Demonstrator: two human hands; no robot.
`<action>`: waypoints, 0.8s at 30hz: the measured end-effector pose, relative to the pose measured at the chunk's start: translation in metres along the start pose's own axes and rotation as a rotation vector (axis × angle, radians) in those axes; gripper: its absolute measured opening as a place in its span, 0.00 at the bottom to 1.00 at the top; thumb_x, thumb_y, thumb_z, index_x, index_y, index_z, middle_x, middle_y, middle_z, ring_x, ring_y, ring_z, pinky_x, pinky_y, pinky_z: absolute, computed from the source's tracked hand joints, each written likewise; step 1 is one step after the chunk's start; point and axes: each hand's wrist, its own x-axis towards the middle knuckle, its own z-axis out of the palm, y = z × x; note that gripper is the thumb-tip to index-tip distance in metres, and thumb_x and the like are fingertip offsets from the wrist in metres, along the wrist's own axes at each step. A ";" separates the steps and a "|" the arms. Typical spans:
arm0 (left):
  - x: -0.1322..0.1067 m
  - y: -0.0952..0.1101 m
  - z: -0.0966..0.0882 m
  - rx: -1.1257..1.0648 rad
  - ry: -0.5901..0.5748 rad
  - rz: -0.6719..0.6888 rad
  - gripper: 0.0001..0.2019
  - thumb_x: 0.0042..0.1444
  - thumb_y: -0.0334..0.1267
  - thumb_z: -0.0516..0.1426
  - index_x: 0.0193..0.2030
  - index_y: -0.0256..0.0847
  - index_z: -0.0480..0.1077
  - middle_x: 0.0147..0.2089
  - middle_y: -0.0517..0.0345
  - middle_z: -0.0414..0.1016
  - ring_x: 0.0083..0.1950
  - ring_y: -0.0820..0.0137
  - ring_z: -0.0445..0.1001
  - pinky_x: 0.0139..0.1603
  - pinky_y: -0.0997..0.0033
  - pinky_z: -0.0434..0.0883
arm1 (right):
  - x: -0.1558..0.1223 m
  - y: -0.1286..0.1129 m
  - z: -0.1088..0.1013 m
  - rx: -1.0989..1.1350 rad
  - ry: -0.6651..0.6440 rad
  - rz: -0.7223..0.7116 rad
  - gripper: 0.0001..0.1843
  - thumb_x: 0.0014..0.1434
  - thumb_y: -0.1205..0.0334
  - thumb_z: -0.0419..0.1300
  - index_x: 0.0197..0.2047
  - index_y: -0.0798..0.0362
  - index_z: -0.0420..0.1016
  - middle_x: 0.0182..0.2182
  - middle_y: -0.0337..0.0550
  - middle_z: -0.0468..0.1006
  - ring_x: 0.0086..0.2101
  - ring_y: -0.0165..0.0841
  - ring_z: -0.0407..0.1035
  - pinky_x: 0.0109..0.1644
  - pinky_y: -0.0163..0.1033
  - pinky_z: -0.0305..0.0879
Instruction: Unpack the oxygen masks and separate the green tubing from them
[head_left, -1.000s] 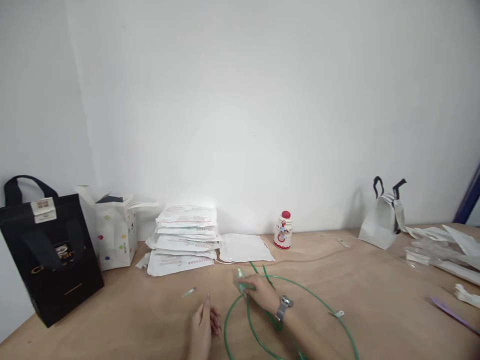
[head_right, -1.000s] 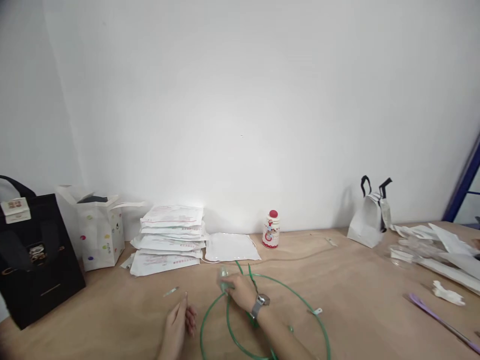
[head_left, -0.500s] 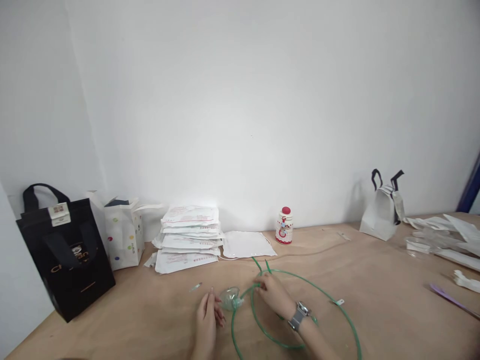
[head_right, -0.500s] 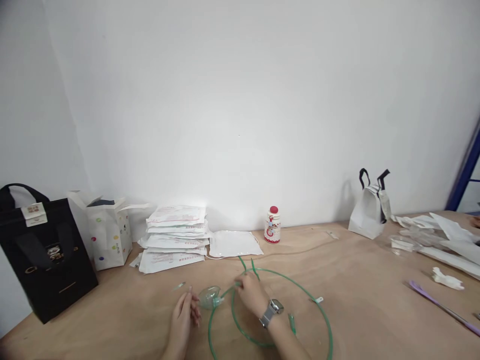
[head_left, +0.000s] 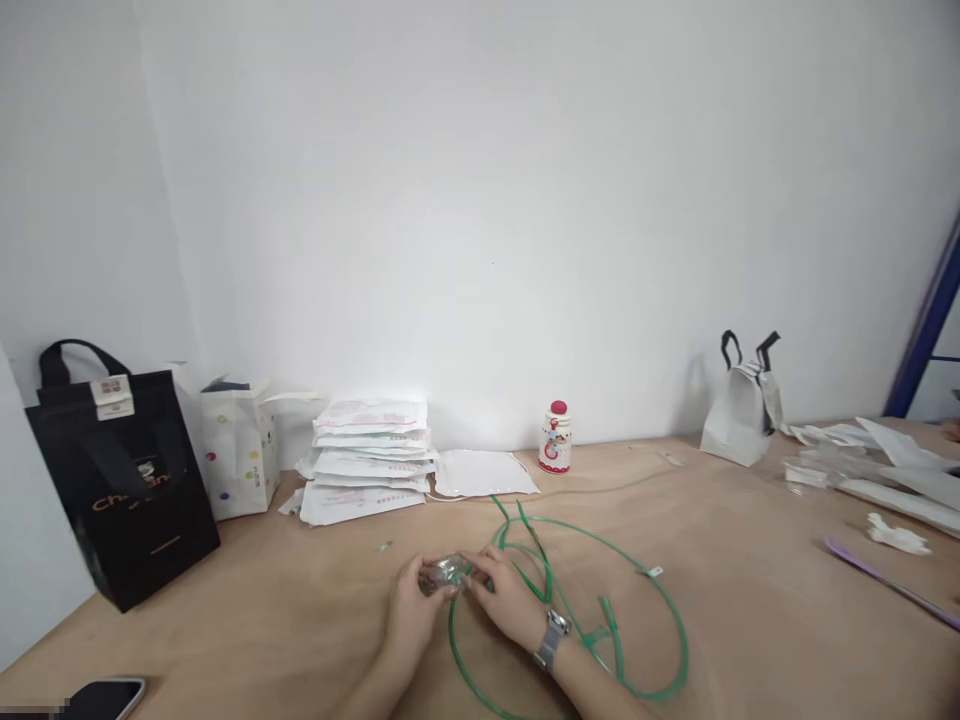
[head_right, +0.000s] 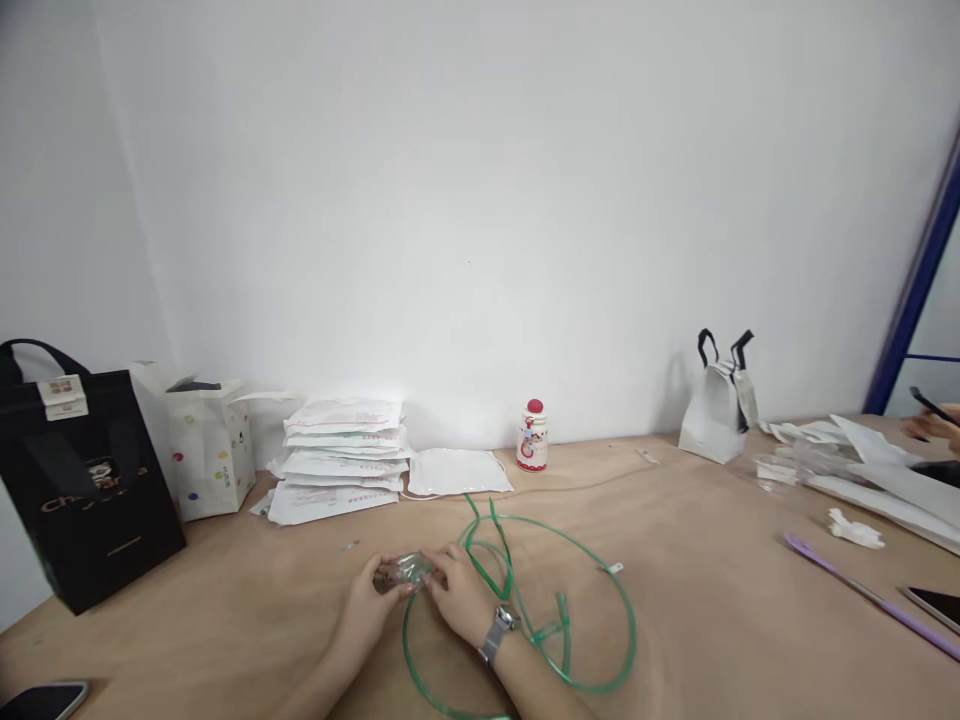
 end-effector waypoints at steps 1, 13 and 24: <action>0.000 0.000 -0.001 0.002 -0.016 0.005 0.10 0.35 0.33 0.62 0.27 0.40 0.67 0.26 0.59 0.75 0.31 0.64 0.74 0.33 0.69 0.69 | -0.001 0.001 0.000 -0.005 0.007 -0.005 0.19 0.55 0.68 0.54 0.50 0.51 0.73 0.35 0.45 0.71 0.38 0.34 0.67 0.45 0.37 0.63; 0.001 0.011 -0.020 0.214 -0.068 0.143 0.17 0.56 0.48 0.48 0.37 0.40 0.72 0.40 0.52 0.77 0.45 0.63 0.74 0.47 0.65 0.68 | -0.002 -0.006 -0.004 0.016 0.096 -0.044 0.13 0.48 0.74 0.54 0.35 0.53 0.73 0.38 0.44 0.70 0.43 0.34 0.65 0.49 0.38 0.61; 0.054 -0.018 -0.095 0.805 0.092 -0.057 0.16 0.52 0.41 0.58 0.45 0.34 0.69 0.47 0.47 0.71 0.53 0.57 0.67 0.54 0.54 0.61 | -0.007 -0.001 0.000 -0.015 0.087 -0.061 0.16 0.45 0.77 0.49 0.34 0.53 0.71 0.37 0.45 0.70 0.42 0.35 0.65 0.49 0.39 0.61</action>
